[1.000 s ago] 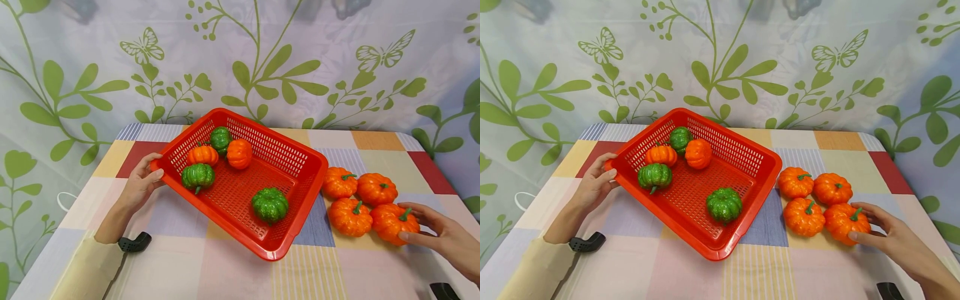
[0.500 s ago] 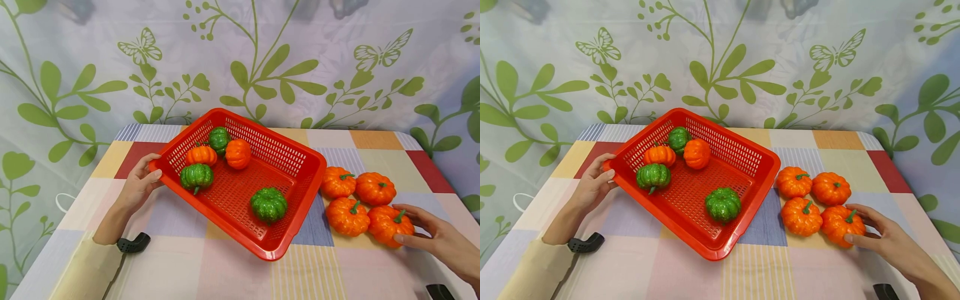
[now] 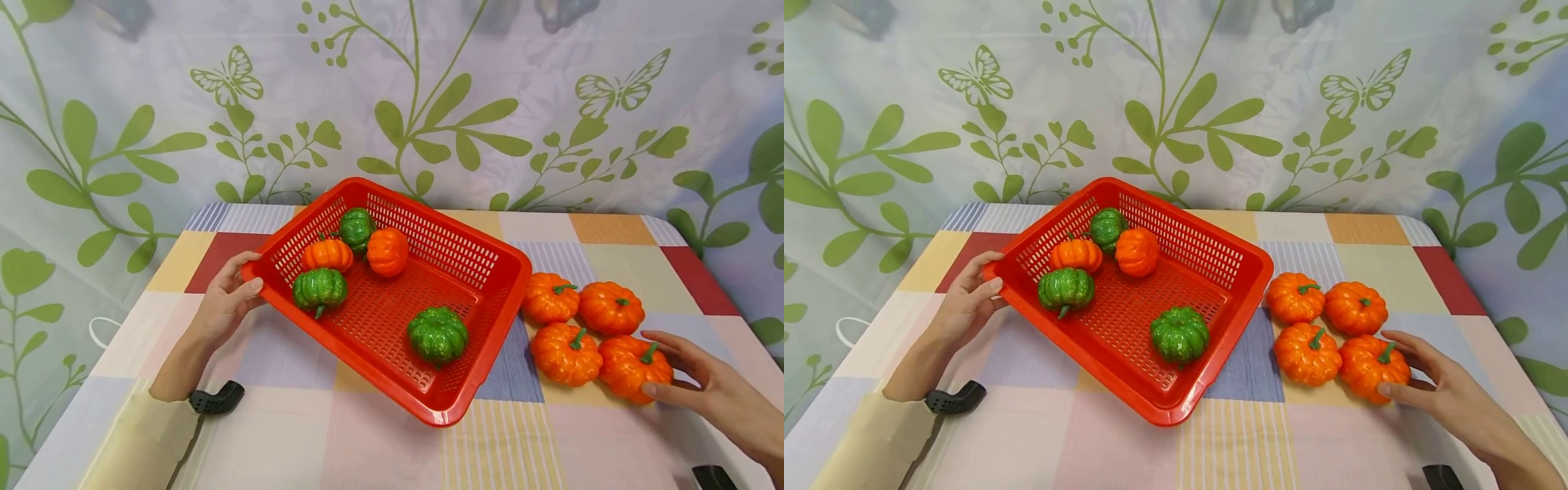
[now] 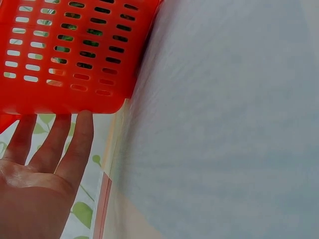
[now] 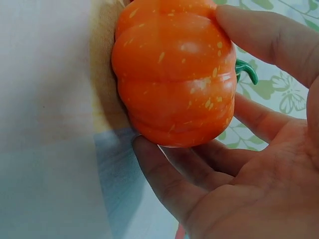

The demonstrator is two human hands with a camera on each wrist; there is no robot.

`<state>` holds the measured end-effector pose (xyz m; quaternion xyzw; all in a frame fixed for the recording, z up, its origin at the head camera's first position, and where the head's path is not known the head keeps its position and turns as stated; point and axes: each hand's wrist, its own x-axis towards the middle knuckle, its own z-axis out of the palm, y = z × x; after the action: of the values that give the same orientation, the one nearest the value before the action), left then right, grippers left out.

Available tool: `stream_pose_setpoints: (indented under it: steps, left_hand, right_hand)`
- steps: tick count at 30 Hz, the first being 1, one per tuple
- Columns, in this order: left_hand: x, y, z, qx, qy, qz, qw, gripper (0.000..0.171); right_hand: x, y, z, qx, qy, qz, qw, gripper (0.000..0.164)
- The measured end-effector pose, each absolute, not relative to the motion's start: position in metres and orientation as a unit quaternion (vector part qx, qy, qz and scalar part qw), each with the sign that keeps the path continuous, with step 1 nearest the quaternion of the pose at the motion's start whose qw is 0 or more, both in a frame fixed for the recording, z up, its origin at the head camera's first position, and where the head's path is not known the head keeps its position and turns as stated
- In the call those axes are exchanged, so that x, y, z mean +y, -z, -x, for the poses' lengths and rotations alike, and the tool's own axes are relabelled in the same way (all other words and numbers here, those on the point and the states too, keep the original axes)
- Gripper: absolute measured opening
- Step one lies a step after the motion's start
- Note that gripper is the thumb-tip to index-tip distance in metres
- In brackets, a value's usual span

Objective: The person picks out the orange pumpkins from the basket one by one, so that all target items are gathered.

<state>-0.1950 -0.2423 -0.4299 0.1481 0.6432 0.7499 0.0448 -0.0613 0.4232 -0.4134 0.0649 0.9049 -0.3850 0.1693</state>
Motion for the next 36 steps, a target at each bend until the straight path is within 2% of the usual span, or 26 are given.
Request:
stream_pose_setpoints:
  steps: [6,9,19,24,30,36]
  left_hand:
    - [-0.241,0.429,0.194,0.639,-0.753,-0.148,0.044,0.036]
    - [-0.239,0.429,0.194,0.636,-0.756,-0.15,0.044,0.036]
    - [-0.241,0.429,0.194,0.639,-0.753,-0.151,0.042,0.036]
    - [-0.241,0.43,0.195,0.637,-0.755,-0.151,0.044,0.036]
    - [-0.242,0.431,0.195,0.638,-0.753,-0.155,0.041,0.036]
    - [-0.242,0.431,0.195,0.639,-0.753,-0.152,0.043,0.036]
  right_hand:
    - [0.423,0.415,0.06,0.903,0.391,-0.064,0.166,0.07]
    - [0.427,0.42,0.055,0.907,0.392,-0.06,0.143,0.072]
    - [0.431,0.415,0.042,0.894,0.443,-0.042,-0.042,0.073]
    - [0.422,0.399,0.043,0.884,0.452,-0.045,-0.106,0.073]
    - [0.4,0.376,0.05,0.879,0.457,-0.013,-0.137,0.076]
    - [0.359,0.355,0.059,0.894,0.426,0.041,-0.131,0.075]
